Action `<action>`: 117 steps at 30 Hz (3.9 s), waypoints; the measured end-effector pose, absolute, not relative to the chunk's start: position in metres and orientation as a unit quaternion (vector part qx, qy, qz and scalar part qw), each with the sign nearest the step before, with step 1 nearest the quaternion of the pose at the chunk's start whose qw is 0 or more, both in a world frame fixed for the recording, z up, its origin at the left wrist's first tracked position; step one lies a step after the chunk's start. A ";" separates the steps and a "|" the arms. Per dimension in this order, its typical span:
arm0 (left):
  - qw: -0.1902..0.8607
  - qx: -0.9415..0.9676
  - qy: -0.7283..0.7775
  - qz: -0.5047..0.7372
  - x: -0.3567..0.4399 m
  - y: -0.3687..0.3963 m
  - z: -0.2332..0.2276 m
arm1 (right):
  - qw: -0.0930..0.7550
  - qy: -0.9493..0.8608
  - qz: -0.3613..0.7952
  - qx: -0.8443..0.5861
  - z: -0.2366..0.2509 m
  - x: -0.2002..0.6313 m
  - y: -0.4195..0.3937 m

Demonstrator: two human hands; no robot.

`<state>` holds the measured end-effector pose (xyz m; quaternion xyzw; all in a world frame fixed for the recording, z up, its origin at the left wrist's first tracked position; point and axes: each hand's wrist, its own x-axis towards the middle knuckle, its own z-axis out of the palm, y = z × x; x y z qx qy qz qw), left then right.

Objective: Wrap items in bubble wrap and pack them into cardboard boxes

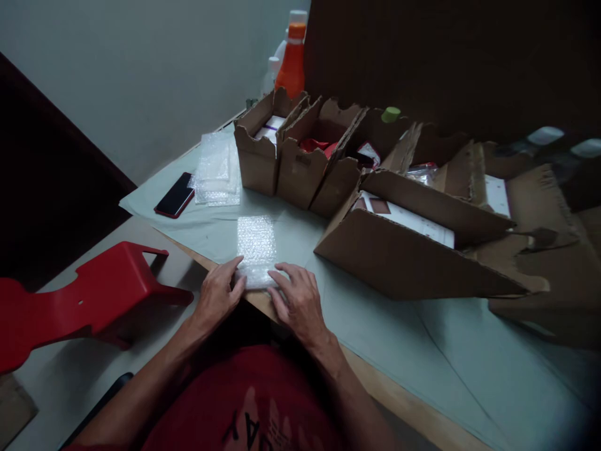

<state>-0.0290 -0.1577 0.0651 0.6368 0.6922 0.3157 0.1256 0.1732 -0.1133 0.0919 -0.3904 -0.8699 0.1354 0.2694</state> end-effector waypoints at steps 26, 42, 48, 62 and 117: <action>0.095 0.694 0.617 0.358 -0.026 -0.166 0.076 | 0.174 -0.888 0.202 -0.375 0.098 0.169 -0.101; 0.215 0.495 0.712 0.450 -0.017 -0.169 0.077 | 0.183 -0.858 0.188 -0.442 0.098 0.157 -0.102; 0.379 0.392 0.658 0.519 0.010 -0.184 0.084 | 0.331 -0.749 0.313 -0.482 0.097 0.172 -0.120; 0.455 0.620 0.524 0.366 0.060 -0.173 0.093 | 0.291 -0.690 0.489 -0.447 0.134 0.265 -0.148; 0.426 0.549 0.510 0.507 0.099 -0.005 0.058 | 0.266 -0.629 -0.082 -0.726 0.262 0.403 -0.101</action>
